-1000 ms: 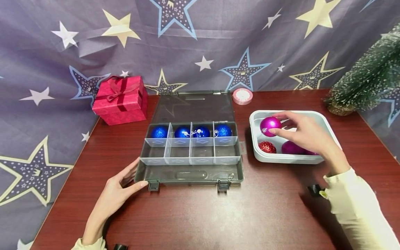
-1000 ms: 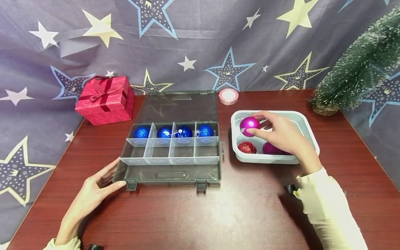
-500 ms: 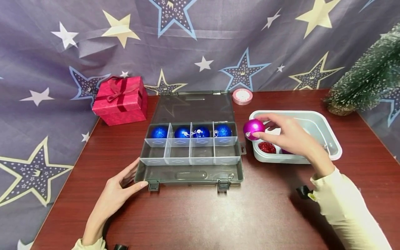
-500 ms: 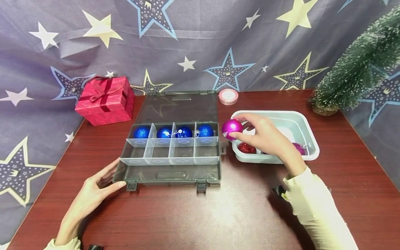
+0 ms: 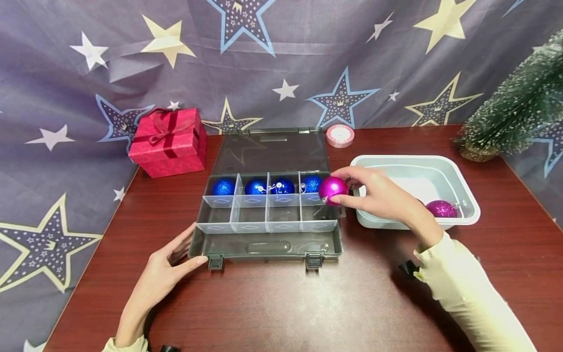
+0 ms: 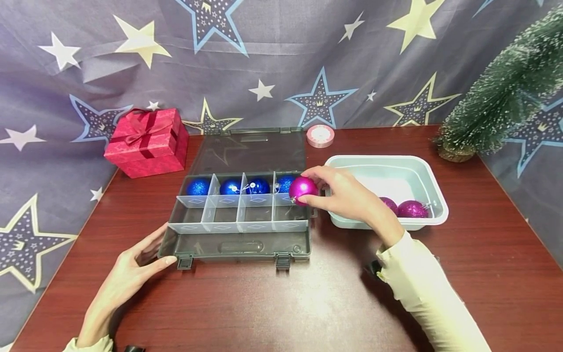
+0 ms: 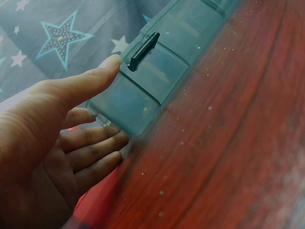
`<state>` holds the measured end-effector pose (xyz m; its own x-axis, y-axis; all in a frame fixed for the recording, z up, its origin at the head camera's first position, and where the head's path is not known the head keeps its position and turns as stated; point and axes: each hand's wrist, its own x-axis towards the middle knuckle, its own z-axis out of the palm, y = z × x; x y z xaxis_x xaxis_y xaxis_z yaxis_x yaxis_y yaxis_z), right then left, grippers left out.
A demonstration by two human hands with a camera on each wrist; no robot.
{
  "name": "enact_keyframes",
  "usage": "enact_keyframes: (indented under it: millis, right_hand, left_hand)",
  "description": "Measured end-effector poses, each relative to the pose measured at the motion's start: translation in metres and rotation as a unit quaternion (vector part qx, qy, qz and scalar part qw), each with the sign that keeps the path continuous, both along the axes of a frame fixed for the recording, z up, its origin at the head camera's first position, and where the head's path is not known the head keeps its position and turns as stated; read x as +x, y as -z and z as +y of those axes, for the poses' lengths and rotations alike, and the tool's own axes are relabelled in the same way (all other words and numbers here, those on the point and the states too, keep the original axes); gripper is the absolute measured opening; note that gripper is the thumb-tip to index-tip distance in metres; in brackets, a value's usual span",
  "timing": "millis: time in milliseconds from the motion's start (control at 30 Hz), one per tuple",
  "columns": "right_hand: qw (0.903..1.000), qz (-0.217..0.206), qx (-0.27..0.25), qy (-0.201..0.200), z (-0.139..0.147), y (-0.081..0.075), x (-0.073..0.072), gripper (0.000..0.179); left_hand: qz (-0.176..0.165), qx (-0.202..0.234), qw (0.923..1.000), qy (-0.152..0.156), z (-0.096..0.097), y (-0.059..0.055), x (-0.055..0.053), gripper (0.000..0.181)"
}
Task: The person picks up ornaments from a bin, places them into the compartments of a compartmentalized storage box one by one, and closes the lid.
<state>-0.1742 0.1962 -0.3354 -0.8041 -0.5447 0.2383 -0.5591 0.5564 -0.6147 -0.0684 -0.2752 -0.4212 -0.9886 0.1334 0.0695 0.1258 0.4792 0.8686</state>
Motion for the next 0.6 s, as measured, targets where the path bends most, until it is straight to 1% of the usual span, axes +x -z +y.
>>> enact_keyframes:
  millis: [233, 433, 600]
  right_hand:
    - [0.9999, -0.01, 0.004, -0.009, -0.009, 0.004, 0.0, 0.047]
    - [0.9995, -0.027, 0.005, -0.013, -0.013, 0.005, 0.0, 0.045]
    - [0.9992, -0.04, -0.004, -0.003, -0.01, 0.005, 0.001, 0.044]
  left_hand:
    - [-0.004, 0.0, 1.0, -0.001, 0.0, 0.0, 0.0, 0.073]
    - [-0.003, -0.004, 1.0, -0.003, 0.0, -0.001, 0.0, 0.073]
    - [-0.002, -0.011, 0.9999, -0.005, 0.0, 0.0, 0.0, 0.073]
